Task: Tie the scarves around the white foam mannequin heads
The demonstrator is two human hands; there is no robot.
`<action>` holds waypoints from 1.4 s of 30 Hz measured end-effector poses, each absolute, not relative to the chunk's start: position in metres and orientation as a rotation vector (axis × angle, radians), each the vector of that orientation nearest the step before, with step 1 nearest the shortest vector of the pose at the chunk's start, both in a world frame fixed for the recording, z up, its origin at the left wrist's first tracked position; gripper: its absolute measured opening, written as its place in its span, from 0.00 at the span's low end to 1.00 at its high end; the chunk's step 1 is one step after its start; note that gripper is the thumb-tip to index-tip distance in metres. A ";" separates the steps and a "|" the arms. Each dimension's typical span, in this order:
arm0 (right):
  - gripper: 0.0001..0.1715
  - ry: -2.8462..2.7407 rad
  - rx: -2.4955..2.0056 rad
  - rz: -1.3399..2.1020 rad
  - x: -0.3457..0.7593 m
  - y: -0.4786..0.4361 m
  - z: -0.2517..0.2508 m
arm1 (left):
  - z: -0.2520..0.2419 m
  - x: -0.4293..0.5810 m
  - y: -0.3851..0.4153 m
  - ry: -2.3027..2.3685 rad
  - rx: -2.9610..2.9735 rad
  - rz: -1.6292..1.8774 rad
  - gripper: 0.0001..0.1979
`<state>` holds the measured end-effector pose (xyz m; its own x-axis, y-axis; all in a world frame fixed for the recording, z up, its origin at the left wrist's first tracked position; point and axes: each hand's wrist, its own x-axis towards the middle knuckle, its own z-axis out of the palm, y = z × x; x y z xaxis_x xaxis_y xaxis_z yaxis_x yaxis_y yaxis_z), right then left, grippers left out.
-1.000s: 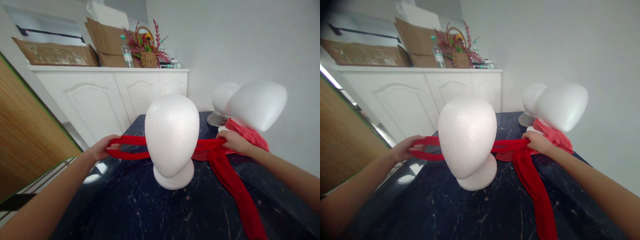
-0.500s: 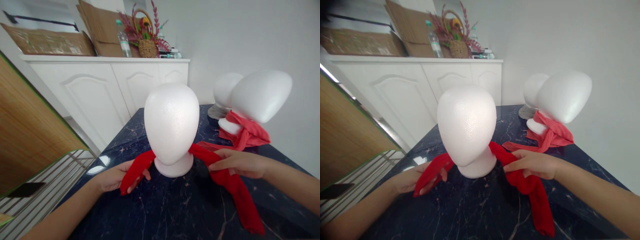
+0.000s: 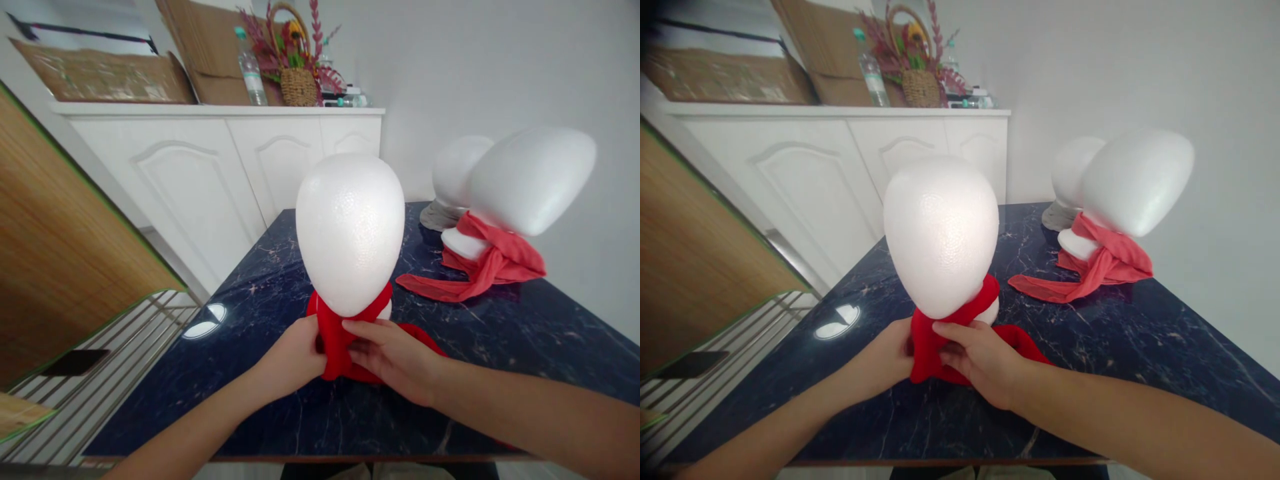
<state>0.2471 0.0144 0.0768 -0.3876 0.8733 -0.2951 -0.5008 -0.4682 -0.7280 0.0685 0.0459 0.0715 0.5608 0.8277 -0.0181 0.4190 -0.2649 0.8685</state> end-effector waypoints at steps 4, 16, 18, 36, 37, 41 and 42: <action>0.30 -0.992 -0.920 1.937 0.247 0.013 0.069 | 0.071 0.074 0.042 1.266 2.177 0.548 0.08; 0.07 -1.480 -1.348 1.606 0.305 0.046 0.079 | 0.110 0.027 0.070 1.032 1.654 0.506 0.13; 0.10 -1.480 -1.330 1.552 0.321 0.054 0.082 | 0.103 0.023 0.068 0.966 1.479 0.645 0.13; 0.12 -1.562 -1.381 1.333 0.345 0.077 0.085 | 0.106 -0.041 0.030 0.808 1.524 0.150 0.12; 0.12 -1.554 -1.366 1.325 0.346 0.077 0.083 | 0.105 -0.041 0.025 0.757 1.529 0.190 0.14; 0.14 -1.494 -1.248 1.339 0.349 0.076 0.072 | 0.089 -0.038 0.000 0.566 1.265 0.258 0.16; 0.15 -1.476 -1.218 1.340 0.350 0.077 0.068 | 0.086 -0.038 -0.007 0.508 1.177 0.231 0.15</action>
